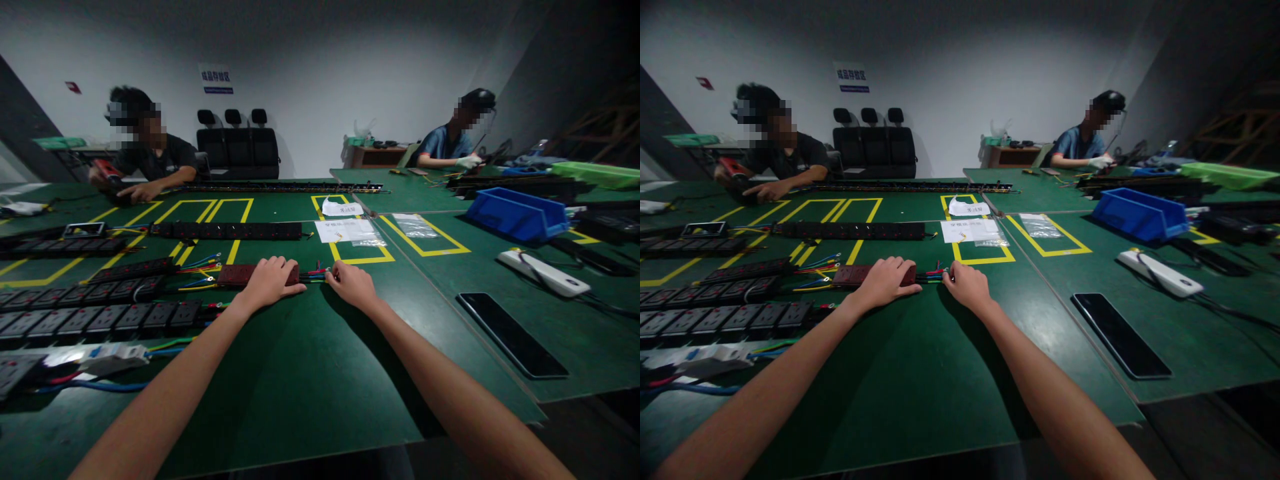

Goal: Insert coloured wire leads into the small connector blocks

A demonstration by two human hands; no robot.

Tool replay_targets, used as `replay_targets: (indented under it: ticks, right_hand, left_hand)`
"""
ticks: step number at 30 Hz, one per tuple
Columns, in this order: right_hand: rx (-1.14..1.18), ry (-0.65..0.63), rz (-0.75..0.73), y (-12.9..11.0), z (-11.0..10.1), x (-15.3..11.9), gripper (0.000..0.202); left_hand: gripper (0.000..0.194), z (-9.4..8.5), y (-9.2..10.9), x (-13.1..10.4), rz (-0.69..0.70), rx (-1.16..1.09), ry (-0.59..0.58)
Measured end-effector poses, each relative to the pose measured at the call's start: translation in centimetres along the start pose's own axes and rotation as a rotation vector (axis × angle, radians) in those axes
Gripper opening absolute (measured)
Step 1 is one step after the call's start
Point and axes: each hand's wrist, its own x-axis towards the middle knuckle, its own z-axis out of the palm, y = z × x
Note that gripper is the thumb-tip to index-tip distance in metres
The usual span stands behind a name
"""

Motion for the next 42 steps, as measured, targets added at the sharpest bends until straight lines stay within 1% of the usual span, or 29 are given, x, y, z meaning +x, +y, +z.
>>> replay_targets:
  ticks: [4, 18, 25, 34, 42]
  right_hand:
    - [0.0, 0.002, 0.002, 0.02, 0.05, 0.02, 0.031]
    - [0.007, -0.006, -0.001, 0.12, 0.03, 0.09, 0.031]
    - [-0.003, -0.002, 0.003, 0.07, 0.07, 0.08, 0.031]
    - [0.037, -0.037, 0.081, -0.19, -0.24, 0.01, 0.037]
    - [0.02, -0.028, 0.056, -0.28, -0.16, -0.1, 0.035]
  left_hand:
    - [0.069, -0.04, 0.12, -0.06, 0.001, 0.033, 0.004]
    - [0.072, -0.13, 0.05, -0.05, -0.008, -0.029, -0.009]
    - [0.071, -0.16, 0.07, -0.03, -0.004, -0.023, -0.005]
    - [0.071, -0.06, 0.09, -0.03, -0.008, -0.018, -0.001]
    - [0.069, -0.04, 0.03, -0.03, 0.004, 0.009, 0.004]
